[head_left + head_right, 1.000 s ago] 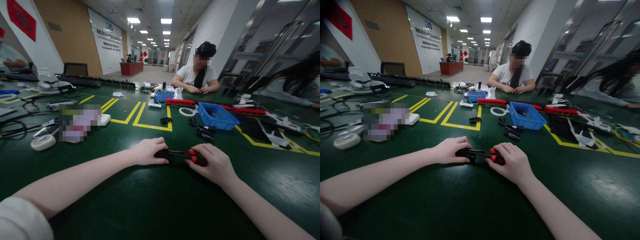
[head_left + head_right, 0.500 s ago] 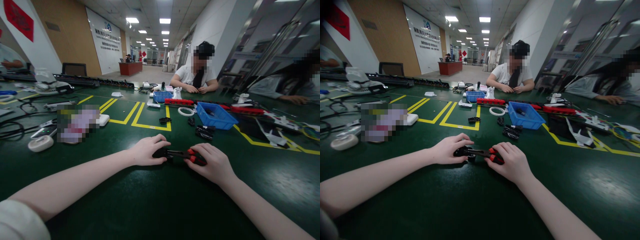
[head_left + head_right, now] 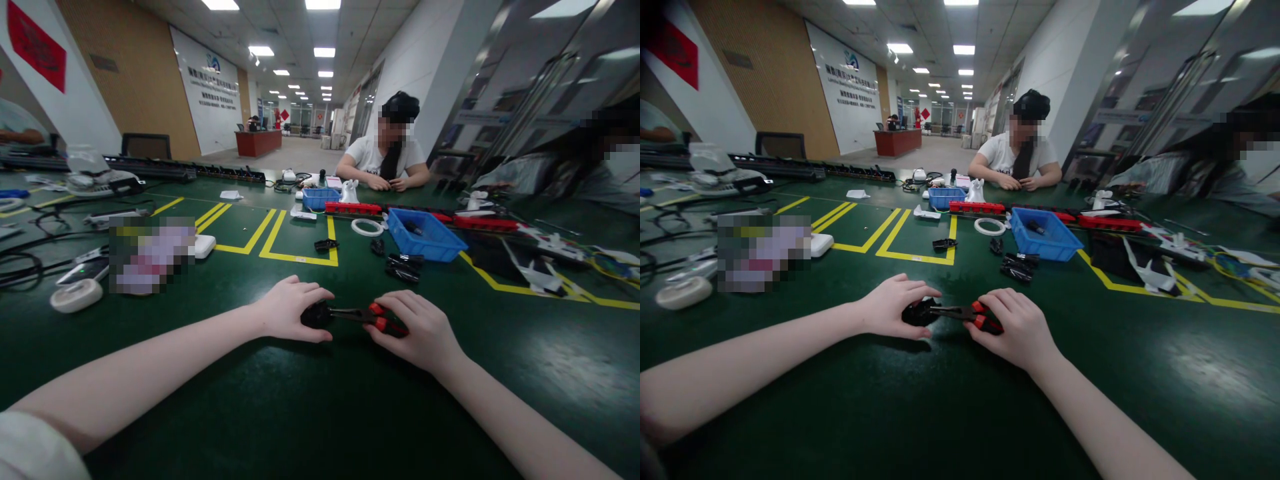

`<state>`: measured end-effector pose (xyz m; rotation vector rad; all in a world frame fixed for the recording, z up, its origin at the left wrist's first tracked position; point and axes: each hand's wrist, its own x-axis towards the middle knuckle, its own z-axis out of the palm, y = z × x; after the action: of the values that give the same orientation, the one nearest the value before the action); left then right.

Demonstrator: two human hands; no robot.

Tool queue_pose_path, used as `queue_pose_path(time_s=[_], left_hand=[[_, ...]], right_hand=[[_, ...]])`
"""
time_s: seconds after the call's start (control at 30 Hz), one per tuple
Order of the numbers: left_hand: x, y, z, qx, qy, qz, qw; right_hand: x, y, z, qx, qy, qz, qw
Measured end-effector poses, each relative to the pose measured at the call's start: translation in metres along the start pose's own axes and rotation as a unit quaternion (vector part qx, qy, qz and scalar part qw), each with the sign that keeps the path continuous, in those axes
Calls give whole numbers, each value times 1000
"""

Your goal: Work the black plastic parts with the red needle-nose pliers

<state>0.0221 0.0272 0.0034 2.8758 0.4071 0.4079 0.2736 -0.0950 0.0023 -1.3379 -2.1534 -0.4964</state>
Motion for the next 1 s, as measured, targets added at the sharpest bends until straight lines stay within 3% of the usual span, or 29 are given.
queue_pose_path(time_s=[0.4,0.67,1.0], left_hand=[[1,-1,0,-25,-45,6,999],[1,-2,2,-20,-39,-4,999],[1,-4,0,-25,-55,28,998]], right_hand=[[0,-4,-2,8,-37,18,999],[2,-2,0,-26,-104,47,993],[2,-3,1,-43,-131,76,987]])
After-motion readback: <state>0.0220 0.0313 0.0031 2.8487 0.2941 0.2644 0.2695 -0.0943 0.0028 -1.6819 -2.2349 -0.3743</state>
